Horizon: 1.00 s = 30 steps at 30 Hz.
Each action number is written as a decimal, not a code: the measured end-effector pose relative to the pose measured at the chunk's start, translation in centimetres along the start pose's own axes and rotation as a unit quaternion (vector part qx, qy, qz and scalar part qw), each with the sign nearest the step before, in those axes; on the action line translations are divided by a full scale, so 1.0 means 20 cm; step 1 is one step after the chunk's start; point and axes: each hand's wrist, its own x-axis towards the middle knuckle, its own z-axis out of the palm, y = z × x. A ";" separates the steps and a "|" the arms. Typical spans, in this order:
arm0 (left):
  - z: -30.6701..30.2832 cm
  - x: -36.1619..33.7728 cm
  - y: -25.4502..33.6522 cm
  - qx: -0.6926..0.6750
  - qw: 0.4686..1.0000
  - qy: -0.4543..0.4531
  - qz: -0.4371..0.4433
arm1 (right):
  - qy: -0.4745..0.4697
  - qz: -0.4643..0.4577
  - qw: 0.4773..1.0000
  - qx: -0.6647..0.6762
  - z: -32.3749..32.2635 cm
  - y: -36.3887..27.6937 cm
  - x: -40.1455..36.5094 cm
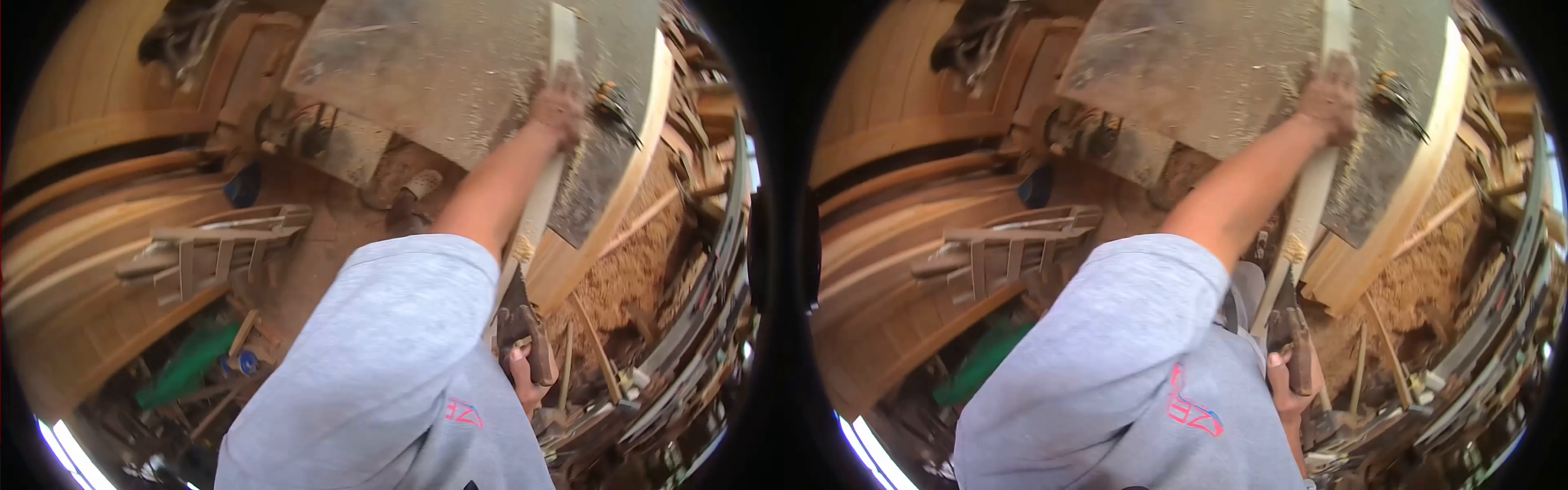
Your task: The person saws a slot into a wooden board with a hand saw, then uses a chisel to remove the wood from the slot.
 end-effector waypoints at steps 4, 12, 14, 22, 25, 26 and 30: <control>0.01 -0.01 -0.06 -0.019 0.996 0.059 0.063 | 0.035 0.120 0.992 -0.017 -0.11 -0.30 -0.30; -0.01 -0.04 -0.04 -0.100 0.990 0.097 0.005 | 0.101 0.097 0.988 -0.070 -0.17 -0.31 -0.87; -0.01 -0.04 -0.04 -0.085 0.994 0.050 -0.039 | 0.085 0.100 0.985 -0.111 -0.18 -0.41 -0.80; -0.02 -0.03 -0.01 -0.103 0.993 0.043 0.027 | 0.148 0.066 0.987 -0.009 0.16 -0.26 0.04; -0.02 -0.05 0.00 -0.071 0.996 0.021 0.053 | 0.152 0.070 0.986 0.004 0.16 -0.28 0.03; 0.00 -0.04 -0.02 -0.070 0.996 0.027 0.052 | 0.138 0.071 0.988 -0.013 0.12 -0.25 0.00; -0.02 -0.02 -0.01 -0.090 0.994 0.041 0.049 | 0.035 -0.013 0.984 -0.172 -0.14 -0.52 -0.32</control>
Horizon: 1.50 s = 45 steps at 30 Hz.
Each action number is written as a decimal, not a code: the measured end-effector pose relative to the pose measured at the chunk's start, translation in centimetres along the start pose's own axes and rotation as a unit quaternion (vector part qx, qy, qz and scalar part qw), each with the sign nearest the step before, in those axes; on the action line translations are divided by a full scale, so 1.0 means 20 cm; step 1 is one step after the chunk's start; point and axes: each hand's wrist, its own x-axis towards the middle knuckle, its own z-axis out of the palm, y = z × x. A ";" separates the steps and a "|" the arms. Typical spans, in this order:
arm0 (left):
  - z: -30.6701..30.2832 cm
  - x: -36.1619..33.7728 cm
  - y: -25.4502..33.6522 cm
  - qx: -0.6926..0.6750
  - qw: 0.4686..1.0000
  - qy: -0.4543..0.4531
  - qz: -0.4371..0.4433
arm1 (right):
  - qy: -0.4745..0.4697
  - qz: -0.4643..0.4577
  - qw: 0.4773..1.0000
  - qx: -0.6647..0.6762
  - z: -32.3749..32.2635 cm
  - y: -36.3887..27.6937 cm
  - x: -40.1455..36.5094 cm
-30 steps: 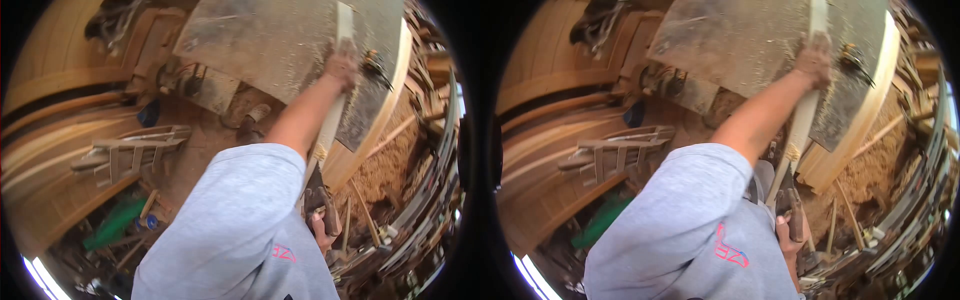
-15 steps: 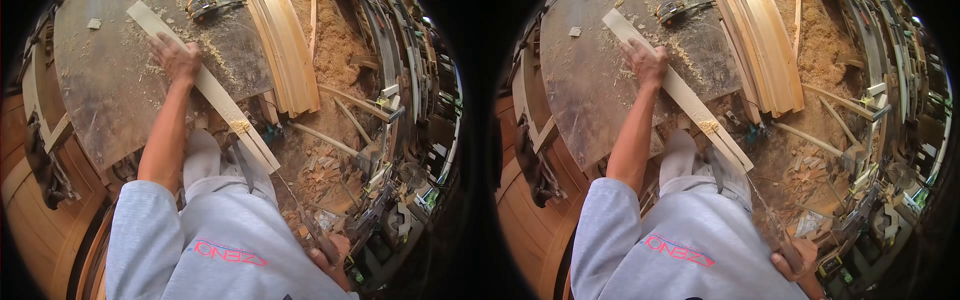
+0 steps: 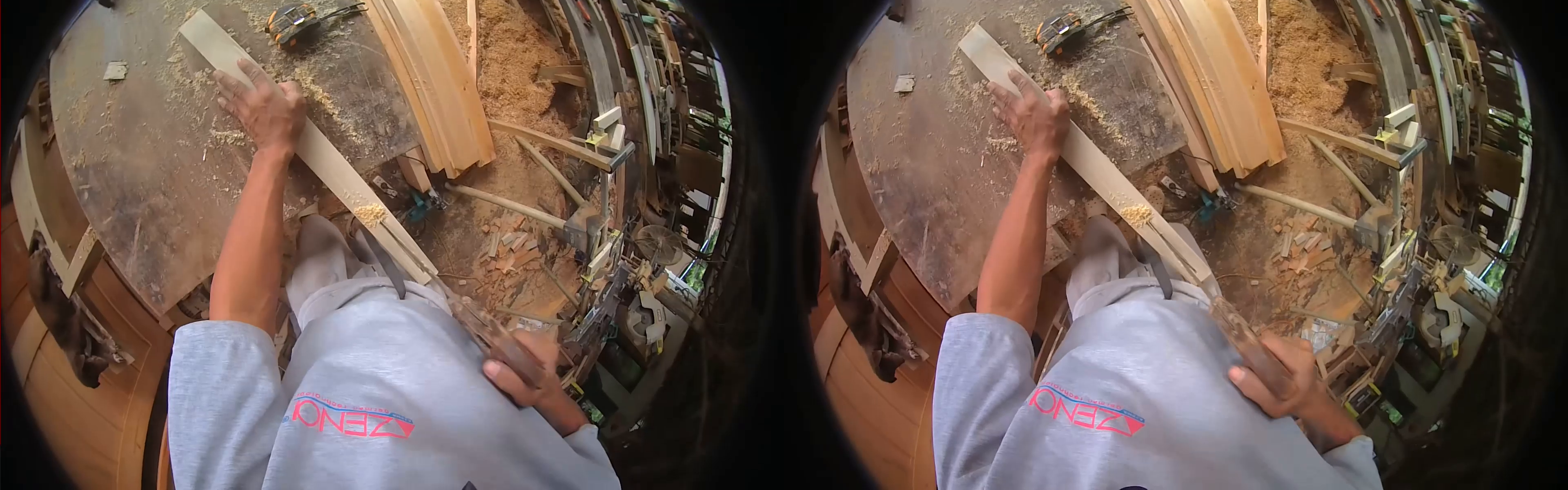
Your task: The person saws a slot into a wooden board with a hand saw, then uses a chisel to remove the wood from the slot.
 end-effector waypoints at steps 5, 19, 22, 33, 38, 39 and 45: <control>0.02 0.00 0.01 0.012 1.000 -0.006 -0.015 | -0.018 -0.022 0.999 0.039 -0.06 -0.08 0.01; 0.02 0.01 0.01 0.047 0.999 -0.025 0.002 | -0.030 0.009 0.999 0.022 -0.08 0.03 -0.16; 0.02 0.01 0.01 0.038 0.999 -0.014 0.012 | 0.011 0.034 0.995 0.098 0.16 0.15 0.15; 0.00 -0.01 0.02 0.049 0.998 -0.044 0.011 | -0.048 0.052 0.994 0.079 -0.08 0.01 0.04; 0.01 0.02 0.04 0.042 0.999 -0.034 0.009 | -0.033 0.090 0.987 0.126 0.23 0.13 0.46; 0.00 0.01 0.04 0.039 0.999 -0.036 0.013 | -0.035 0.101 0.985 0.135 0.28 0.16 0.52; 0.00 0.05 0.05 0.039 0.999 -0.035 0.015 | -0.054 0.041 0.993 0.100 -0.05 0.01 0.14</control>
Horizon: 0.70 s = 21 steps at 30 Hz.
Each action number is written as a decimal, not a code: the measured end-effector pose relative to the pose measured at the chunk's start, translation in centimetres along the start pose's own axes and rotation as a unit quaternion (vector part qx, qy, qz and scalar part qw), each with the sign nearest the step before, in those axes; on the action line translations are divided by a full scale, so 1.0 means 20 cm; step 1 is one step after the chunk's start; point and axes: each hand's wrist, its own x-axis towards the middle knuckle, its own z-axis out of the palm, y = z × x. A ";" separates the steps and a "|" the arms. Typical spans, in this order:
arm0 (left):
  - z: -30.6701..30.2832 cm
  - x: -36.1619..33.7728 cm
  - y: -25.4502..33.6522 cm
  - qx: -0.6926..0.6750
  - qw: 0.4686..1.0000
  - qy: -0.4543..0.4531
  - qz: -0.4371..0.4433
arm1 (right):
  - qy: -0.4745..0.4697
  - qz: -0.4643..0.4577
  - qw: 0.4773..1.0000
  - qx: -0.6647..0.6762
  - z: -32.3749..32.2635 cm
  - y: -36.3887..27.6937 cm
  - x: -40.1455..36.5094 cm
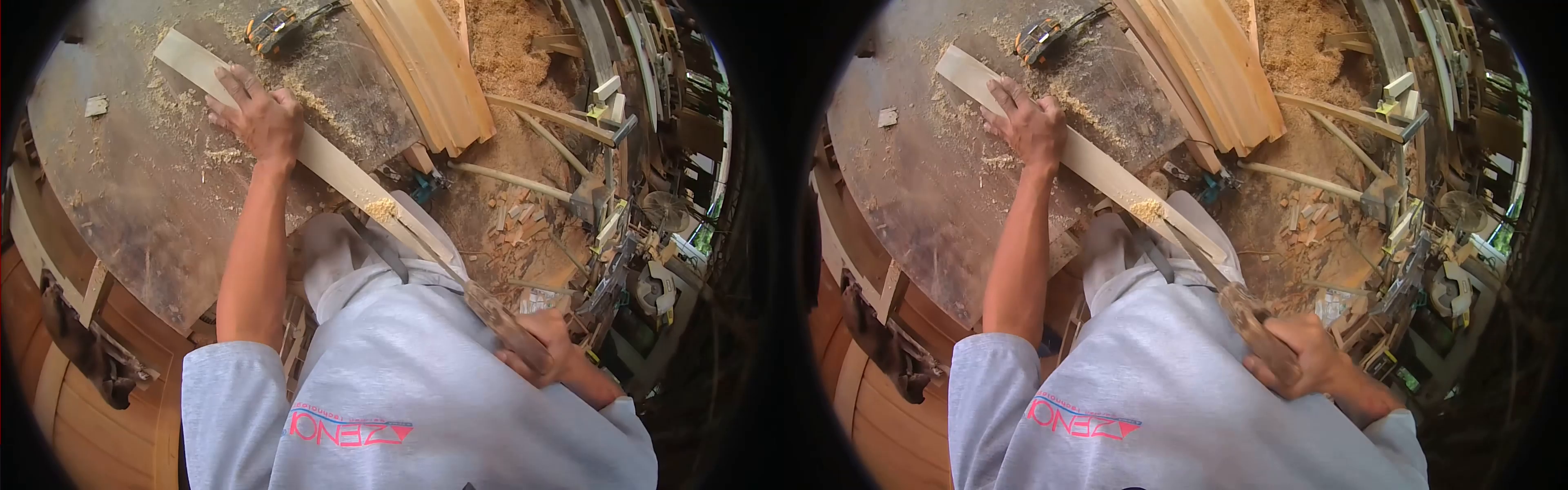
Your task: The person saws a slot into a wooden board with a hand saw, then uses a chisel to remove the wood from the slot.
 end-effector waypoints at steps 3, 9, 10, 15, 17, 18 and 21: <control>0.01 -0.03 -0.01 -0.001 1.000 0.009 0.014 | -0.024 -0.002 0.999 -0.045 -0.10 -0.11 -0.04; 0.01 -0.02 -0.02 0.004 1.000 0.010 0.006 | 0.019 0.098 0.994 0.045 0.24 0.18 0.45; 0.01 -0.03 -0.02 0.005 1.000 0.003 0.006 | 0.015 0.090 0.995 0.041 0.21 0.15 0.35; 0.02 -0.02 -0.01 -0.007 1.000 0.001 0.003 | 0.006 0.020 1.000 0.009 -0.07 -0.15 -0.05; 0.01 -0.03 0.00 0.017 1.000 -0.015 -0.016 | 0.008 0.018 1.000 0.004 -0.03 -0.14 0.01; 0.01 -0.02 0.00 0.017 1.000 -0.013 -0.014 | 0.007 0.016 1.000 -0.007 0.05 -0.08 0.15; 0.00 -0.02 -0.01 -0.020 1.000 -0.016 -0.005 | 0.024 0.073 0.995 0.063 0.27 0.10 0.45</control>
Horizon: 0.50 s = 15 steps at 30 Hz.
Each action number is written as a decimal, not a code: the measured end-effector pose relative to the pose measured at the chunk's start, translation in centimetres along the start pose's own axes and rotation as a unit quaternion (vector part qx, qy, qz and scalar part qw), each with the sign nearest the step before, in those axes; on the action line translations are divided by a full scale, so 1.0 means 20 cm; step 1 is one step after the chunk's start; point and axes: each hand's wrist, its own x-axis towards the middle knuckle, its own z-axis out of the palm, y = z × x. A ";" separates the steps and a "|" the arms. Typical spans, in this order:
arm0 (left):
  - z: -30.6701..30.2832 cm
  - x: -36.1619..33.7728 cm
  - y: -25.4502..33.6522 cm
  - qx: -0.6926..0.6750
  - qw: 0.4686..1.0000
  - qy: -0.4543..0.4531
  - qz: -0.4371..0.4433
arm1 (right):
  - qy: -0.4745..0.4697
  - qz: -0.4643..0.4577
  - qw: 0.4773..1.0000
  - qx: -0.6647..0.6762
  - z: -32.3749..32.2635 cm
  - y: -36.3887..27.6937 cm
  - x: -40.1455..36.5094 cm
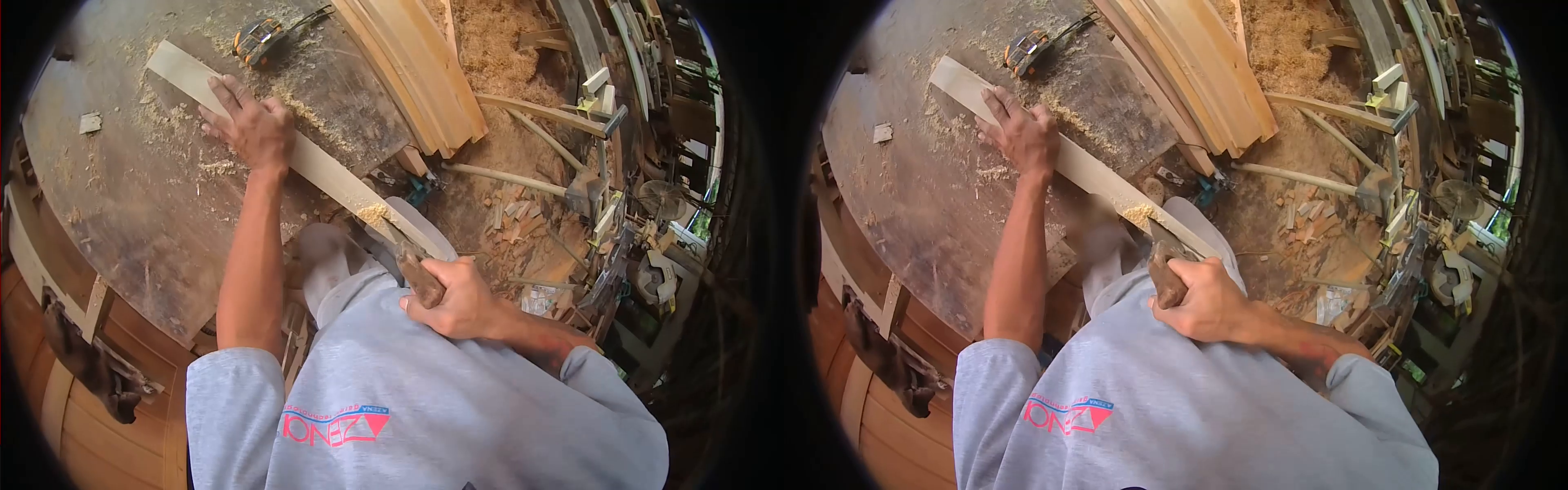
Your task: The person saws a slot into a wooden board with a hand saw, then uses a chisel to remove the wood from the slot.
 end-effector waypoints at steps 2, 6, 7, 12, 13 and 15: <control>-0.01 -0.01 0.01 0.010 1.000 -0.005 0.001 | 0.044 -0.034 0.998 -0.017 -0.01 0.03 -0.06; 0.01 -0.02 0.00 0.018 1.000 0.000 0.016 | -0.034 -0.043 0.998 -0.014 -0.25 -0.16 -0.40; 0.01 -0.01 0.01 0.020 1.000 -0.003 0.009 | -0.048 -0.058 0.997 -0.025 -0.30 -0.17 -0.46; -0.01 -0.01 0.02 0.014 1.000 -0.008 0.003 | -0.045 -0.029 0.999 0.007 -0.10 -0.02 -0.11; -0.02 -0.01 0.02 0.017 1.000 -0.013 0.001 | -0.038 -0.006 0.999 0.001 -0.03 0.06 0.01; -0.01 0.02 0.02 0.019 1.000 -0.008 -0.001 | -0.026 -0.022 0.999 0.006 -0.04 0.13 0.05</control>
